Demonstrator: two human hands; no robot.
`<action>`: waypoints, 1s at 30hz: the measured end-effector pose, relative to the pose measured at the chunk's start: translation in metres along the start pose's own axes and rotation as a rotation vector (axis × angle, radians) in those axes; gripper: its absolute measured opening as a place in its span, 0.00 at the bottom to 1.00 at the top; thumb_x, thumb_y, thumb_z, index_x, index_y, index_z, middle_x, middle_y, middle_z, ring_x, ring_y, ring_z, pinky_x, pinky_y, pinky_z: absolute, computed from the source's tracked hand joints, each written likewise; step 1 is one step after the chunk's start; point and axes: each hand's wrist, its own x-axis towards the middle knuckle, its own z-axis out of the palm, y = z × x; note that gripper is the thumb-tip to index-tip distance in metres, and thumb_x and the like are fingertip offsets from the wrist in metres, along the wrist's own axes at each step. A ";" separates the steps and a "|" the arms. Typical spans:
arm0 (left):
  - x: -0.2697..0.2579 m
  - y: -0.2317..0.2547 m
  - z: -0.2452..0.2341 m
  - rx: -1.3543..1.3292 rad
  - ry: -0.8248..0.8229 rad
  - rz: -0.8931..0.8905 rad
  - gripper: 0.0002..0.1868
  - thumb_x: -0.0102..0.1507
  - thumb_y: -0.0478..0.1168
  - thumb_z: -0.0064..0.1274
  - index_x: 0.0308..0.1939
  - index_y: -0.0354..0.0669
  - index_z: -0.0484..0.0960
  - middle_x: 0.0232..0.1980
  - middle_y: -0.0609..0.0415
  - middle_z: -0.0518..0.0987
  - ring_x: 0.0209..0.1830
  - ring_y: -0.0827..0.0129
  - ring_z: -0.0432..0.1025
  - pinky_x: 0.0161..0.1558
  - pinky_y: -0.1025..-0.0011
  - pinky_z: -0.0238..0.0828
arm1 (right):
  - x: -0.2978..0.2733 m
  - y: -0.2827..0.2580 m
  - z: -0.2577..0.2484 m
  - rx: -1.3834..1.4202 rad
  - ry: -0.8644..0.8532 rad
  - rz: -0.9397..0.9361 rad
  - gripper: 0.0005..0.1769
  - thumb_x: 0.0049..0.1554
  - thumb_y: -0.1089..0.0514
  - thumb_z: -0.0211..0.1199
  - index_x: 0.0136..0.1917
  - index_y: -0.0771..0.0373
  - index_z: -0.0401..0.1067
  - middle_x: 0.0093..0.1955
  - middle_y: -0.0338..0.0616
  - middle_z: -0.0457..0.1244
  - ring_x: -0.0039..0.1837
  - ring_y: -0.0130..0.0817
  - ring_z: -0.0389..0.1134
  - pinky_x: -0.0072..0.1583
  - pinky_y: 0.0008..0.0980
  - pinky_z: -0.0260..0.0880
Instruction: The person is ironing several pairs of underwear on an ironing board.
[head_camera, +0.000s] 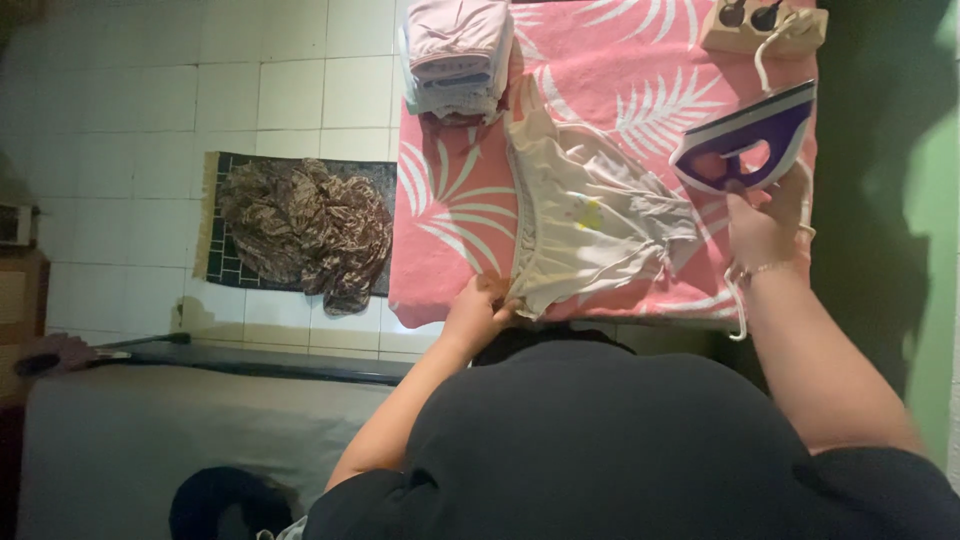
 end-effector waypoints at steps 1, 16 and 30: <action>-0.001 0.000 -0.001 -0.001 0.000 0.001 0.20 0.58 0.45 0.60 0.50 0.38 0.83 0.45 0.42 0.78 0.49 0.44 0.71 0.49 0.54 0.68 | 0.013 0.015 0.000 -0.002 0.001 -0.001 0.36 0.60 0.66 0.62 0.78 0.67 0.54 0.66 0.52 0.62 0.63 0.41 0.67 0.62 0.41 0.68; 0.000 -0.012 -0.004 -0.113 -0.158 -0.410 0.22 0.62 0.53 0.57 0.44 0.36 0.83 0.40 0.41 0.85 0.42 0.51 0.80 0.45 0.60 0.74 | 0.050 -0.102 0.012 -0.907 -0.484 -0.320 0.30 0.66 0.33 0.58 0.44 0.63 0.75 0.42 0.53 0.68 0.44 0.47 0.72 0.48 0.43 0.72; -0.003 -0.047 0.009 -0.092 -0.290 -0.355 0.11 0.51 0.43 0.62 0.31 0.38 0.87 0.31 0.42 0.83 0.31 0.55 0.79 0.38 0.60 0.74 | 0.056 -0.082 0.046 -1.111 -0.662 0.074 0.37 0.62 0.26 0.55 0.51 0.62 0.80 0.47 0.63 0.71 0.48 0.61 0.73 0.51 0.56 0.72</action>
